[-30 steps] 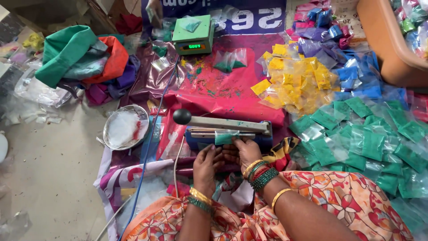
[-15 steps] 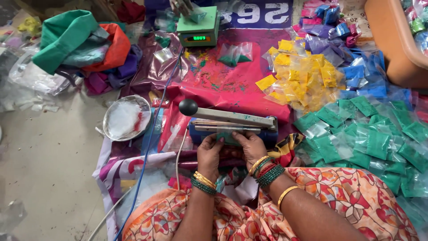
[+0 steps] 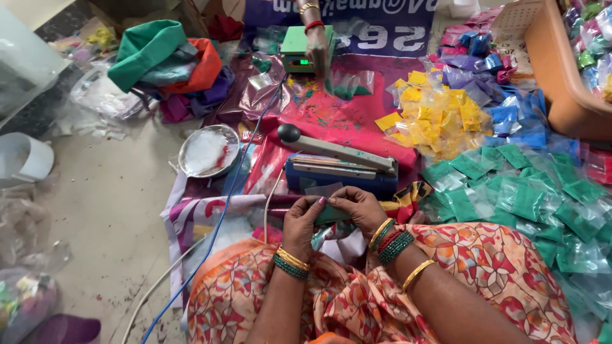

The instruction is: The person uses a heat sealer to seal small plastic bags filled with colored powders.

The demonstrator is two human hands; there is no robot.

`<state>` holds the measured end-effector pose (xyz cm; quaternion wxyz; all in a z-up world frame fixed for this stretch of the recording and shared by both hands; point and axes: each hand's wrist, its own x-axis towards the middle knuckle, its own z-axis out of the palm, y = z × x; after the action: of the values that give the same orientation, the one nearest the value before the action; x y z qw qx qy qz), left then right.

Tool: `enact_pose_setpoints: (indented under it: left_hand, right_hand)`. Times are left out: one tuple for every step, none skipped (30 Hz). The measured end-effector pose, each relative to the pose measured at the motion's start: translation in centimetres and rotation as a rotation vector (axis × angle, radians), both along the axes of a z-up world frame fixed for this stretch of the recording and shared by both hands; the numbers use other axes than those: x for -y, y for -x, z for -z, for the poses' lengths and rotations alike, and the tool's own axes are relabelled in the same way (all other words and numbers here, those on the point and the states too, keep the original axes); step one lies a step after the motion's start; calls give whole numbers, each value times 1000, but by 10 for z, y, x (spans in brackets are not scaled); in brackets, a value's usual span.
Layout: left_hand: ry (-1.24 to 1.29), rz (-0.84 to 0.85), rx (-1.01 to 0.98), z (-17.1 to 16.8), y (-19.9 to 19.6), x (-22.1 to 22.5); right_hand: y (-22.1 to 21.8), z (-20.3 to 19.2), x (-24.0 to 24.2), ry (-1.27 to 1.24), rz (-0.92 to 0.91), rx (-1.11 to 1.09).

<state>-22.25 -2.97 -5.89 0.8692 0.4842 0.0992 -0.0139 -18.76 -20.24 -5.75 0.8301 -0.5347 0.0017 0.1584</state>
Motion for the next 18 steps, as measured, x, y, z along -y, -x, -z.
enact_pose_setpoints:
  left_hand:
    - [-1,-7,2,-1,7,0]
    - [-47,-28,-7,-2,13,0]
    - [-92,-49,-16,-3,19,0]
    - [-93,-52,-13,-4,23,0]
    - [-80,-74,-33,-5,26,0]
    - [-65,-95,-52,-7,29,0]
    - [-65,-97,-47,-7,33,2]
    - [-11,-134,-68,-8,37,3]
    - [43,-171,-88,-9,41,5]
    - [45,-172,-83,-16,44,5]
    - [170,-203,-156,-24,46,6]
    - [296,-232,-232,-30,49,8]
    - [297,-229,-230,-32,49,7]
    - [282,-198,-216,-33,50,6]
    - [268,-167,-202,-33,51,5]
    - [271,-164,-204,-32,51,6]
    - [237,-140,-201,-30,50,6]
    - [204,-119,-199,-28,49,6]
  right_hand:
    - [3,-1,1,-1,-7,2]
    - [6,-2,2,24,-33,28]
    - [8,-3,3,49,-59,54]
    - [10,-3,4,48,-62,57]
    - [12,-2,6,54,-45,38]
    - [12,-1,7,61,-27,19]
    - [13,1,9,61,-29,24]
    - [14,3,10,68,-30,-10]
    - [14,4,11,76,-32,-43]
    - [20,-7,10,77,-32,-38]
    - [24,-18,8,109,-75,-75]
    - [30,-28,7,140,-116,-114]
    - [29,-25,6,141,-113,-112]
    - [30,-21,6,144,-121,-129]
    - [30,-17,5,146,-128,-146]
    - [28,-15,7,148,-126,-148]
    - [25,-13,8,106,-107,-145]
    - [23,-10,9,65,-92,-144]
